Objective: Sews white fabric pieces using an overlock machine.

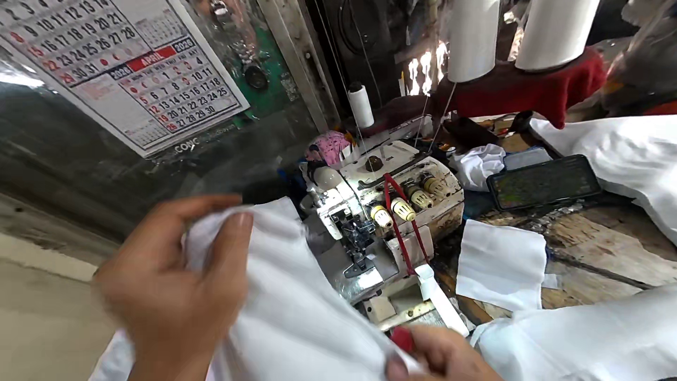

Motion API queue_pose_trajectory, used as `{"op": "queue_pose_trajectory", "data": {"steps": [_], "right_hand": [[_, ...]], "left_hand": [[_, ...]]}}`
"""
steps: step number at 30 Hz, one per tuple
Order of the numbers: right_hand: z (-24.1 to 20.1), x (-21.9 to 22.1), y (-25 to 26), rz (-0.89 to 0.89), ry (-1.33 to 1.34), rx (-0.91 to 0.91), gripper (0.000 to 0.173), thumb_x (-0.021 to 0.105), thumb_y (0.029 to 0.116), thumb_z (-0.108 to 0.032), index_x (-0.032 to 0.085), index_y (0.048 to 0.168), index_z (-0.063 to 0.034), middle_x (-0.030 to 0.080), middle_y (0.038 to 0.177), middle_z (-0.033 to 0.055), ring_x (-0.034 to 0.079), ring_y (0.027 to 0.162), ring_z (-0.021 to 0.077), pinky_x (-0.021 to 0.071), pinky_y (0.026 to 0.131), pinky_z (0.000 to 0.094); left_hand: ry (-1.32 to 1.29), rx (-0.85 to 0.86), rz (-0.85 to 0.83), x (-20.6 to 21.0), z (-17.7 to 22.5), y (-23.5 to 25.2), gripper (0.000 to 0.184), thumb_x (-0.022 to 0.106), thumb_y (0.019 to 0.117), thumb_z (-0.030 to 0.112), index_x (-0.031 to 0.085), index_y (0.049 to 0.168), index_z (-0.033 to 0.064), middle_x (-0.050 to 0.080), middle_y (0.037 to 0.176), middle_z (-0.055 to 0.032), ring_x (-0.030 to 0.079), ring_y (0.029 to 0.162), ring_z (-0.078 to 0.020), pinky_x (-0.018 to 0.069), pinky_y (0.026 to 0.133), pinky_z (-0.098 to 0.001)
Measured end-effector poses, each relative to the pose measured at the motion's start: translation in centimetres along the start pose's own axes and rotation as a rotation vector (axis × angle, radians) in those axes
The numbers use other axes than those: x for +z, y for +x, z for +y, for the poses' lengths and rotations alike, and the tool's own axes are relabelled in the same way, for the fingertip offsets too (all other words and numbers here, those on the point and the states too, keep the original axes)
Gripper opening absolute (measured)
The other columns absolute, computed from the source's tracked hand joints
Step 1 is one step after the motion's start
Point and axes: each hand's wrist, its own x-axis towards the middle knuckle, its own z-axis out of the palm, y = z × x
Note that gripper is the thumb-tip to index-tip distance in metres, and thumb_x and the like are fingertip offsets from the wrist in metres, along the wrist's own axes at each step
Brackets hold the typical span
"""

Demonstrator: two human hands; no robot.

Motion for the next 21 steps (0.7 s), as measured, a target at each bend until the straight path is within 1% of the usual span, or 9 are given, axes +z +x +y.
{"op": "queue_pose_trajectory", "data": {"steps": [1, 3, 4, 6, 9, 12, 15, 18, 21], "right_hand": [[0.5, -0.3, 1.7, 0.042, 0.033, 0.07, 0.021, 0.059, 0.1043, -0.019, 0.066, 0.113, -0.0012, 0.068, 0.08, 0.0056, 0.065, 0.065, 0.0123, 0.0562, 0.058, 0.0309], [2.0, -0.8, 4.0, 0.09, 0.167, 0.195, 0.029, 0.053, 0.1084, -0.025, 0.065, 0.119, -0.0009, 0.072, 0.096, 0.0119, 0.072, 0.082, 0.0198, 0.0625, 0.072, 0.0372], [2.5, -0.8, 4.5, 0.118, 0.212, 0.223, 0.031, 0.05, 0.1095, -0.027, 0.064, 0.121, -0.0014, 0.073, 0.1, 0.0125, 0.073, 0.086, 0.0205, 0.0628, 0.075, 0.0377], [3.3, -0.9, 4.7, 0.17, 0.223, 0.211, 0.032, 0.046, 0.1107, -0.027, 0.063, 0.121, -0.0017, 0.072, 0.099, 0.011, 0.071, 0.087, 0.0183, 0.0611, 0.076, 0.0355], [4.7, -1.3, 4.1, 0.201, 0.157, 0.115, 0.029, 0.055, 0.107, -0.019, 0.058, 0.128, 0.001, 0.073, 0.1, 0.0117, 0.072, 0.088, 0.0201, 0.0614, 0.081, 0.0381], [4.7, -1.5, 2.7, 0.124, -0.01, 0.08, 0.043, 0.065, 0.101, -0.013, 0.048, 0.138, 0.001, 0.075, 0.106, 0.0107, 0.075, 0.09, 0.0225, 0.0648, 0.08, 0.0407], [3.6, -1.0, 1.5, 0.214, -0.139, 0.115, 0.038, 0.064, 0.0995, -0.012, 0.052, 0.134, 0.0, 0.076, 0.103, 0.0073, 0.076, 0.086, 0.0197, 0.065, 0.073, 0.0371], [3.6, -1.4, 0.2, 0.27, -0.208, 0.102, 0.044, 0.065, 0.0994, -0.014, 0.049, 0.137, 0.0012, 0.075, 0.108, 0.0074, 0.075, 0.093, 0.0203, 0.0647, 0.081, 0.0381], [4.5, -2.3, -0.8, 0.265, -0.243, 0.053, 0.046, 0.068, 0.0984, -0.013, 0.049, 0.139, -0.0017, 0.074, 0.113, 0.008, 0.074, 0.098, 0.0224, 0.0651, 0.086, 0.0397]], "left_hand": [[0.109, 0.025, 0.007, 1.0, -1.0, 1.2, 0.034, 0.064, 0.1005, 0.028, 0.066, 0.122, 0.0021, 0.07, 0.114, -0.0101, 0.068, 0.099, -0.0135, 0.0569, 0.088, -0.0347], [0.256, 0.008, -0.18, 3.8, -2.8, 0.9, 0.036, 0.063, 0.1006, 0.03, 0.068, 0.124, 0.0026, 0.062, 0.126, -0.0224, 0.064, 0.111, -0.0381, 0.0526, 0.093, -0.0591], [0.247, 0.011, -0.277, 5.4, -3.4, -0.8, 0.033, 0.062, 0.1002, 0.027, 0.072, 0.121, 0.0037, 0.06, 0.132, -0.0233, 0.06, 0.118, -0.0432, 0.049, 0.097, -0.0648], [0.144, -0.002, -0.357, 8.5, -3.1, -6.4, 0.035, 0.051, 0.1033, 0.036, 0.074, 0.119, 0.0141, 0.064, 0.133, -0.0124, 0.058, 0.126, -0.0348, 0.0468, 0.102, -0.0607], [0.091, -0.061, -0.408, 10.2, -1.7, -10.8, 0.053, 0.031, 0.1067, 0.049, 0.067, 0.138, 0.0249, 0.057, 0.149, -0.0023, 0.048, 0.141, -0.0266, 0.0375, 0.11, -0.0613], [0.156, -0.102, -0.466, 10.3, -2.1, -9.9, 0.058, 0.025, 0.1069, 0.053, 0.06, 0.145, 0.0254, 0.049, 0.156, -0.0023, 0.038, 0.149, -0.0267, 0.0306, 0.113, -0.0659], [0.239, -0.113, -0.502, 10.3, -1.9, -9.0, 0.061, 0.024, 0.1065, 0.054, 0.053, 0.152, 0.0244, 0.042, 0.161, -0.0043, 0.031, 0.153, -0.027, 0.0275, 0.116, -0.066], [0.236, -0.055, -0.494, 7.5, -1.4, -8.1, 0.051, 0.037, 0.1058, 0.051, 0.067, 0.135, 0.0218, 0.056, 0.149, -0.006, 0.049, 0.14, -0.0273, 0.0371, 0.109, -0.0637], [0.159, -0.048, -0.539, 2.4, -0.7, -7.1, 0.033, 0.049, 0.1036, 0.044, 0.073, 0.111, 0.0229, 0.069, 0.109, 0.0067, 0.066, 0.103, -0.0111, 0.0553, 0.087, -0.0434]]}}
